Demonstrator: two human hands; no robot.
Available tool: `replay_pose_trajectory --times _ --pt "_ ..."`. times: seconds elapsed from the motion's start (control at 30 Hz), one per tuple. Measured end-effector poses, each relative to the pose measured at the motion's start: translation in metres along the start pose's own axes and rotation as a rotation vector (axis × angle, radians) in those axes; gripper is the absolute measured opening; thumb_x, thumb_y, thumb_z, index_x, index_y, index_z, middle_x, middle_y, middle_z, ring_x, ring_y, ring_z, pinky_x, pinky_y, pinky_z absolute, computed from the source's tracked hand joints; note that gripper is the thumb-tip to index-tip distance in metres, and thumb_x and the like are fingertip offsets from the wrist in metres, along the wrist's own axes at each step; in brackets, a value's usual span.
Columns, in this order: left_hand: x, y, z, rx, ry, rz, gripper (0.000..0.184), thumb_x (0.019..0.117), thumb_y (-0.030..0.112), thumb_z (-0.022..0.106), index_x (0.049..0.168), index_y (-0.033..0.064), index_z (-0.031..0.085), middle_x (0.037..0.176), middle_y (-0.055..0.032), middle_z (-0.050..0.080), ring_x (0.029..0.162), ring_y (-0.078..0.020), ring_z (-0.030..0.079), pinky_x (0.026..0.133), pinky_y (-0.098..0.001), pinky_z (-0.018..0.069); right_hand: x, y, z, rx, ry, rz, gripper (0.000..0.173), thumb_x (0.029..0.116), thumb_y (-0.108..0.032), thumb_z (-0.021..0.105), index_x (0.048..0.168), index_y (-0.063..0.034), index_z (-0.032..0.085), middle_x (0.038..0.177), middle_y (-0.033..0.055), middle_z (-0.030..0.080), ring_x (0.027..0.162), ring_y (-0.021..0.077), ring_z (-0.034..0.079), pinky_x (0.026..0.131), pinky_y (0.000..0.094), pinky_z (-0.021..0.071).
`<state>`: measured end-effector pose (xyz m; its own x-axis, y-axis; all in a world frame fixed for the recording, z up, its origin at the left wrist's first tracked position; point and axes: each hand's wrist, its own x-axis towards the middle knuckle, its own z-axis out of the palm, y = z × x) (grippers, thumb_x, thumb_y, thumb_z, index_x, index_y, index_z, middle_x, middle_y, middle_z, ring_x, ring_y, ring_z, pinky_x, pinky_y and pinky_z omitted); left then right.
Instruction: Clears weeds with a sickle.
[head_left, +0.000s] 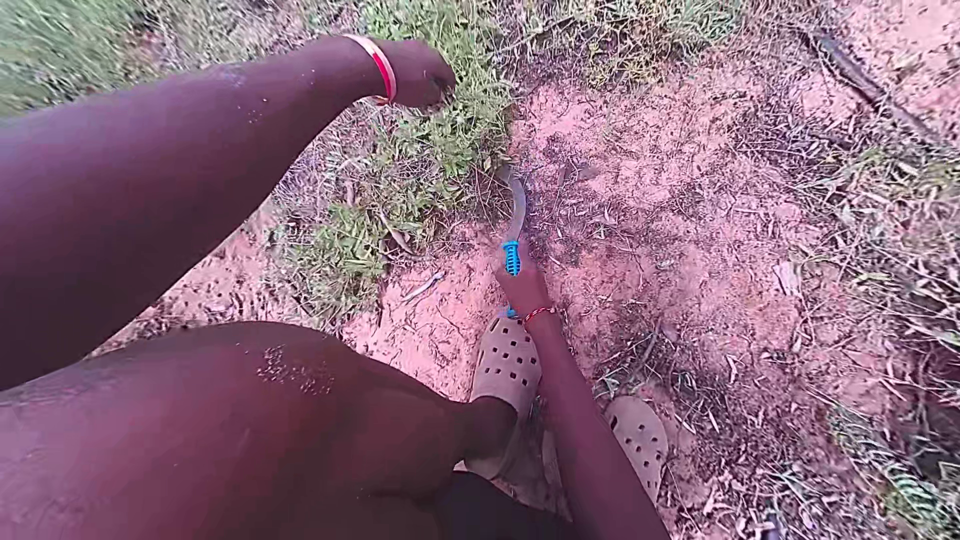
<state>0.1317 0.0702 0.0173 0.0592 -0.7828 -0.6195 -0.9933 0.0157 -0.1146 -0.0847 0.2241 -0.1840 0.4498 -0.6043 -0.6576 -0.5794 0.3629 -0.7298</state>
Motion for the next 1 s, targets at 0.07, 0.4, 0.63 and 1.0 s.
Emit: replay_pose_trajectory --times 0.07,0.4,0.63,1.0 --pt "-0.009 0.004 0.004 0.003 0.000 -0.016 0.025 0.1050 0.002 0.050 0.123 -0.0064 0.066 0.112 -0.0312 0.067 0.108 -0.0491 0.063 0.095 -0.0684 0.0441 0.002 0.009 -0.008 0.097 0.038 -0.057 0.073 0.0977 -0.020 0.069 0.160 -0.0097 0.033 0.123 0.0244 0.066 0.106 0.0356 0.067 0.094 0.0528 0.0522" --pt "-0.030 -0.008 0.029 0.008 0.035 -0.124 0.029 0.1042 0.004 0.051 0.127 -0.0073 0.064 0.117 -0.0329 0.067 0.113 -0.0528 0.063 0.097 -0.0706 0.0443 0.008 0.029 -0.027 0.368 0.285 -0.117 0.073 0.0967 -0.015 0.069 0.160 -0.0080 0.033 0.129 0.0254 0.062 0.107 0.0355 0.066 0.093 0.0520 0.0529" --pt "-0.037 -0.047 0.038 0.137 -0.025 -0.410 0.028 0.1032 0.015 0.055 0.121 -0.0023 0.068 0.118 -0.0307 0.068 0.120 -0.0521 0.060 0.103 -0.0794 0.0314 0.010 0.034 -0.039 0.484 0.357 -0.133 0.075 0.0952 -0.012 0.070 0.160 -0.0069 0.032 0.128 0.0250 0.062 0.098 0.0317 0.068 0.084 0.0477 0.0562" --pt "-0.104 0.001 0.192 -0.241 0.564 -0.087 0.041 0.0997 0.009 0.055 0.139 -0.0012 0.058 0.136 -0.0287 0.061 0.129 -0.0493 0.057 0.107 -0.0683 0.0404 0.041 0.021 -0.035 0.606 0.182 -0.211 0.089 0.0967 -0.001 0.059 0.166 -0.0137 0.005 0.161 0.0247 0.030 0.120 0.0296 0.058 0.092 0.0422 0.0529"
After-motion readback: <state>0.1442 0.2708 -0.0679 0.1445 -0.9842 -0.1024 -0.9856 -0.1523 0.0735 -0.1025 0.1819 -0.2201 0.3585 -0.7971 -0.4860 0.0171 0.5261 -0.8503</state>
